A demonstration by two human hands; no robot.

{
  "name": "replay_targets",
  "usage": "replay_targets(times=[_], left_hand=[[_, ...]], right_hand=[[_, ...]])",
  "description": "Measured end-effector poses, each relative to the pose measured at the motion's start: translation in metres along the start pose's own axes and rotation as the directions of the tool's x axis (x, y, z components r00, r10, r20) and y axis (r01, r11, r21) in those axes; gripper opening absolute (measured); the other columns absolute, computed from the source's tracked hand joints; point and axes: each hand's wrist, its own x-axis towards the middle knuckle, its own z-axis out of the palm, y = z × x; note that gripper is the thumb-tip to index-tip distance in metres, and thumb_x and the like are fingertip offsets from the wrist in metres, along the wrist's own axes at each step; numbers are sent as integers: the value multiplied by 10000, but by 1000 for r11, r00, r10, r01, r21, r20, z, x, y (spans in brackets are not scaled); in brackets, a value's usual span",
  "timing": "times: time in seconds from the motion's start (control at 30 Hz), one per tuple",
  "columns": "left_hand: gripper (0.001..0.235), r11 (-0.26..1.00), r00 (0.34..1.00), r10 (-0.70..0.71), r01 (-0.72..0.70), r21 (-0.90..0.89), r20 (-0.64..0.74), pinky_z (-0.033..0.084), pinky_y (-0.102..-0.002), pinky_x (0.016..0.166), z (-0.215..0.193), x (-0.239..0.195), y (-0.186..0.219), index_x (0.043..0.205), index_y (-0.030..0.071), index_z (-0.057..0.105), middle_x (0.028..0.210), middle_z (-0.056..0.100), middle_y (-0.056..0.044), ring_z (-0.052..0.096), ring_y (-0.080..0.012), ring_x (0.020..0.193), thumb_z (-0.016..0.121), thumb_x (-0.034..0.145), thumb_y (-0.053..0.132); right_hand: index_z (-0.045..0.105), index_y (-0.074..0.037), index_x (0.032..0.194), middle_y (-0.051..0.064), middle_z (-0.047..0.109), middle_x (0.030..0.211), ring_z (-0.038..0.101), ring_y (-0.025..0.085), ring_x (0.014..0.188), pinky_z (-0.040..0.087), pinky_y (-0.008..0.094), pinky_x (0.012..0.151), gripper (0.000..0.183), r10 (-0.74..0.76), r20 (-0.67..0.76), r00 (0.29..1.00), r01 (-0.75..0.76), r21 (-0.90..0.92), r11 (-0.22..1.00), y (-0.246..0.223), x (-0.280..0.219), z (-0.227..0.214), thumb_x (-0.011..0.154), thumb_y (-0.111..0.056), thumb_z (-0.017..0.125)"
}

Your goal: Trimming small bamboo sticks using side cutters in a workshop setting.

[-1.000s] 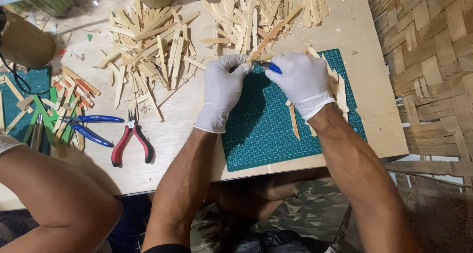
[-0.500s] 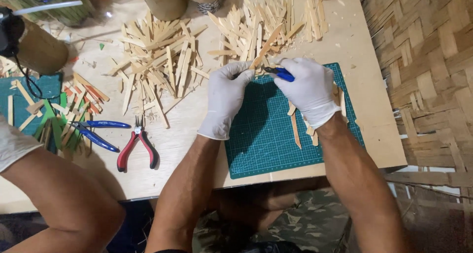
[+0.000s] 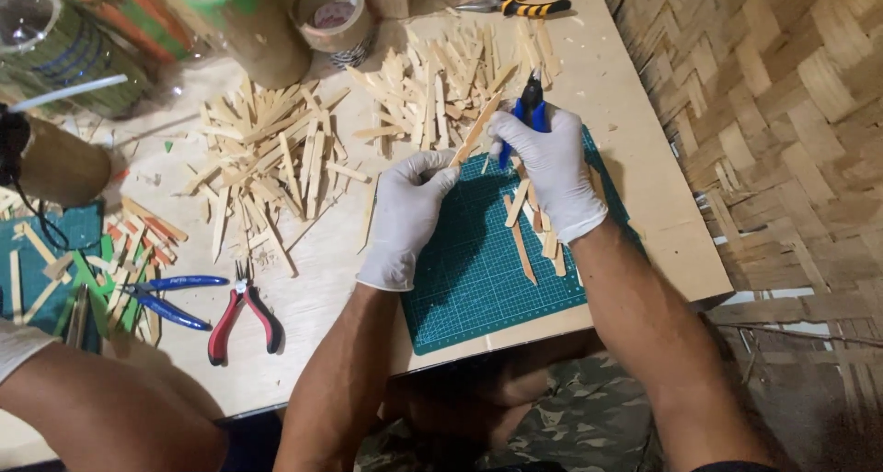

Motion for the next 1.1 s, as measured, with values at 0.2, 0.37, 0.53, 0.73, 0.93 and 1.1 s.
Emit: replay_targets(times=[0.2,0.37,0.53,0.73,0.93,1.1], left_hand=[[194,994,987,-92,98,-41,134,462,-206,628,4,-6,2,1040,66,811,735,654,-38,566,-93,716,817,857,130],[175,978,958,-97,142,-154,269,443,-231,652,0,-2,0,991,28,794,725,653,-47,539,-106,684,831,854,130],[169,944,936,-118,209,-256,331,452,-216,675,-1,-10,17,974,15,763,693,631,-24,568,-87,666,818,857,124],[194,905,903,-86,248,-347,421,503,-235,690,-3,-6,11,1003,11,744,710,643,-53,599,-105,644,819,866,126],[249,823,852,-72,344,-452,518,587,-262,771,-5,-5,11,1044,63,719,891,740,-88,712,-118,754,774,917,271],[381,744,753,-91,486,-458,651,629,-356,809,-8,-3,7,1138,15,705,955,767,-130,766,-189,789,707,957,350]], right_hand=[[638,-39,735,121,658,619,675,173,536,607,305,538,265,17,31,999,-18,15,1000,0,1,-6,782,-61,898],[638,-38,727,115,650,609,681,184,530,603,303,521,245,18,61,998,-18,5,1000,0,1,-6,777,-43,877],[631,-30,695,131,653,600,695,203,526,616,304,523,258,-25,105,994,23,17,1000,4,4,-7,794,-22,869],[634,-36,692,125,663,621,696,178,562,627,313,570,286,-86,153,984,86,4,996,17,12,-18,838,-48,880],[683,-36,754,94,677,669,710,148,649,644,328,657,211,-126,206,970,106,107,989,18,10,-19,894,-39,841],[693,-91,760,26,670,702,668,87,718,591,243,696,217,-155,264,952,136,89,987,28,11,-24,873,-64,877]])
